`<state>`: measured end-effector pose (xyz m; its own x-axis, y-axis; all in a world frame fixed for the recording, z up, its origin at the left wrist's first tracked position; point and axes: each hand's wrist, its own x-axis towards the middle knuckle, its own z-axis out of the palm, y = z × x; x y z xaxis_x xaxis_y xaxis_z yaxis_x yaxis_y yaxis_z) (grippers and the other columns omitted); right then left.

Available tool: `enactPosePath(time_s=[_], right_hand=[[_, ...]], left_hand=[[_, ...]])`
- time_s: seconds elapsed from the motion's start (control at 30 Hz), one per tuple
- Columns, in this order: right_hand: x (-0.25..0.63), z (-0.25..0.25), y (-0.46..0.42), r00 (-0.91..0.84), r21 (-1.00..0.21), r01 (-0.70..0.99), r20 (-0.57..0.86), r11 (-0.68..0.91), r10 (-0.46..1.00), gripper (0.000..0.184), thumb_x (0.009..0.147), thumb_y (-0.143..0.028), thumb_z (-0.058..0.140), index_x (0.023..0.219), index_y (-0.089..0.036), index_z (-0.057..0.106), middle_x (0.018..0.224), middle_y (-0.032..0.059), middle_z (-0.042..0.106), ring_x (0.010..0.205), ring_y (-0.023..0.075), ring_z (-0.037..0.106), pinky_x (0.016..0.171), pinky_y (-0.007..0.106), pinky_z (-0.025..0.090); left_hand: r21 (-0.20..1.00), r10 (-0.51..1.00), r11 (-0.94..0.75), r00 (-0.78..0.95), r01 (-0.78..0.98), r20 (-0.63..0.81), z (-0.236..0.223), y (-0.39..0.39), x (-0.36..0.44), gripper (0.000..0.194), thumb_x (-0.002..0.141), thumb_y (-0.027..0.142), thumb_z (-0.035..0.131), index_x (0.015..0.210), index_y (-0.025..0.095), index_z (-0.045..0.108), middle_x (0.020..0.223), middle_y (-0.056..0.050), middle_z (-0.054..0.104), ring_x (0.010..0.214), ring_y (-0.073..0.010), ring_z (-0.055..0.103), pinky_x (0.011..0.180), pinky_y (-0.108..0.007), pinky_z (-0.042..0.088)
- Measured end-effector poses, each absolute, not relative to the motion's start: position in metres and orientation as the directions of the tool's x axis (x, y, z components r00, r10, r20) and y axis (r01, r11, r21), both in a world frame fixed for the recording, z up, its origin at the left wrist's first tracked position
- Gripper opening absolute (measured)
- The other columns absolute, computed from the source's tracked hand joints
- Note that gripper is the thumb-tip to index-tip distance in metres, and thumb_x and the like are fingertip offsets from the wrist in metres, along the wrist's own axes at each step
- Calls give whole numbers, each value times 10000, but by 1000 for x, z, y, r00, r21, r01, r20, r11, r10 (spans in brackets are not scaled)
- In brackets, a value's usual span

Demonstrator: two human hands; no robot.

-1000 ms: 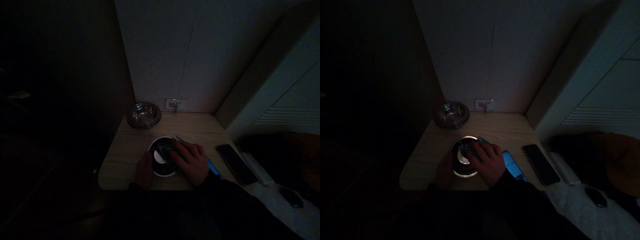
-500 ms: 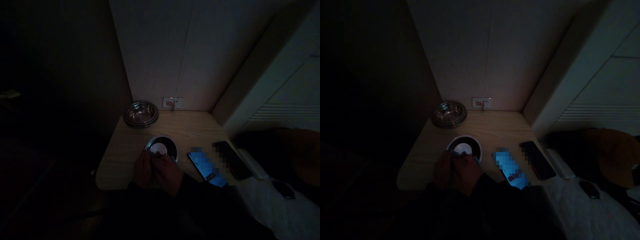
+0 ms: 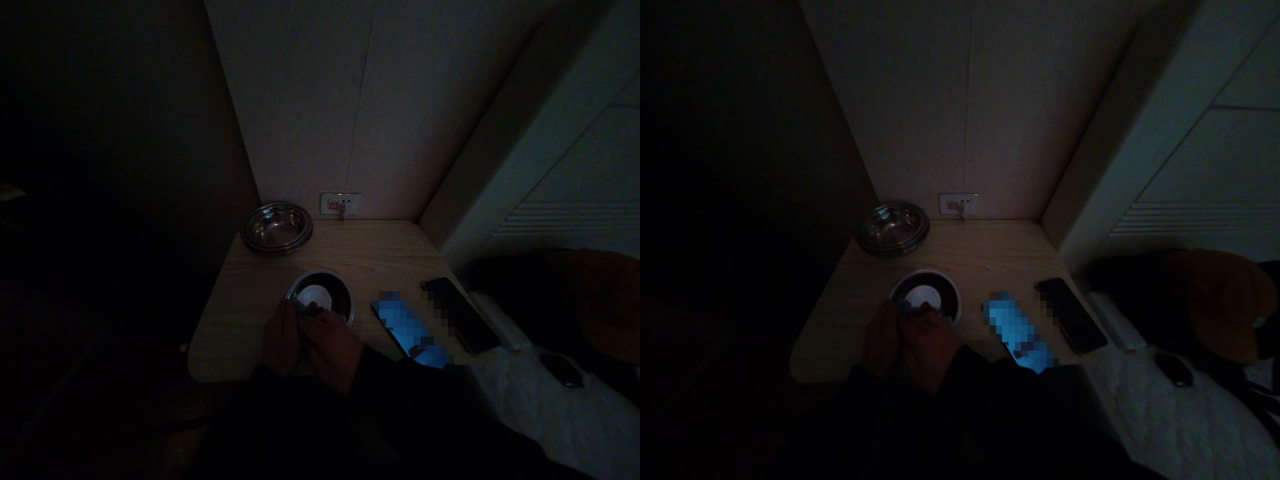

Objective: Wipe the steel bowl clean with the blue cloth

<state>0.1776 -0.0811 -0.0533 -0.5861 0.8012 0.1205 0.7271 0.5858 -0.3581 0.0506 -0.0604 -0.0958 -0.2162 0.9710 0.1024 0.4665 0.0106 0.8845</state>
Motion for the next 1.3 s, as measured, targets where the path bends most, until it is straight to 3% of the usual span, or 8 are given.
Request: enactPosePath(time_s=[0.17, 0.3, 0.53, 0.77, 0.97, 1.07, 1.17, 1.3], right_hand=[[219, -44, -77, -672, -142, 730, 29, 669, 740, 332, 797, -234, 515, 1116, -155, 565, 1079, 118, 611, 992, 279, 475, 796, 417, 377], [216, -53, -71, -691, -242, 688, 72, 685, 719, 329, 797, -157, 494, 1117, -149, 568, 1005, 95, 639, 933, 225, 500, 847, 358, 390], [184, -65, -56, -660, -313, 669, 168, 675, 732, 310, 837, -152, 494, 1133, -210, 564, 1097, 31, 622, 926, 171, 519, 864, 270, 412], [168, -56, -35, -549, -223, 784, 185, 579, 815, 284, 891, -186, 420, 1129, -165, 572, 1105, 142, 582, 1022, 250, 471, 830, 380, 449], [176, -46, -30, -451, -184, 868, 98, 461, 887, 257, 840, -94, 404, 929, -81, 645, 966, 225, 596, 966, 319, 511, 713, 442, 468], [183, -45, -39, -467, -231, 858, 18, 459, 884, 138, 737, -109, 540, 789, -85, 665, 839, 208, 634, 833, 308, 580, 622, 394, 479], [181, -48, -45, -541, -339, 793, -10, 506, 841, 61, 656, -134, 624, 704, -140, 662, 756, 109, 666, 729, 228, 618, 636, 309, 479], [164, -54, -41, -463, -490, 748, 98, 448, 881, 162, 776, -159, 534, 883, -197, 649, 916, 32, 678, 859, 155, 621, 755, 226, 456]], left_hand=[[899, 980, 1, -178, 438, 86, -94, -62, 56, 422, 889, 400, 274, 972, 145, 600, 936, -102, 675, 868, -202, 619, 787, -312, 462], [903, 988, -13, -133, 430, 77, -89, -65, 60, 424, 888, 363, 280, 1158, 147, 526, 1129, -108, 625, 1038, -200, 576, 903, -326, 419], [948, 981, 111, -187, 297, -57, -84, -68, 61, 440, 891, 407, 269, 1254, 198, 405, 1133, -98, 618, 1024, -201, 592, 906, -360, 426], [969, 955, 92, -296, 228, -22, -97, -53, 57, 389, 869, 360, 315, 1119, 139, 515, 1169, -153, 590, 1096, -223, 548, 955, -388, 406], [972, 942, 102, -333, 212, -27, -96, -55, 60, 412, 876, 377, 306, 1093, 133, 557, 1171, -145, 598, 1094, -218, 554, 955, -352, 419], [972, 939, 117, -342, 203, -41, -98, -58, 62, 424, 874, 419, 308, 1029, 153, 600, 1113, -119, 636, 1087, -223, 559, 960, -357, 417], [970, 929, 137, -366, 201, -56, -102, -58, 60, 426, 866, 444, 328, 1040, 171, 604, 1142, -110, 625, 1139, -231, 523, 989, -380, 388], [972, 935, 120, -351, 202, -42, -108, -52, 54, 433, 869, 433, 318, 1046, 162, 606, 1143, -123, 624, 1141, -232, 523, 997, -396, 380]])
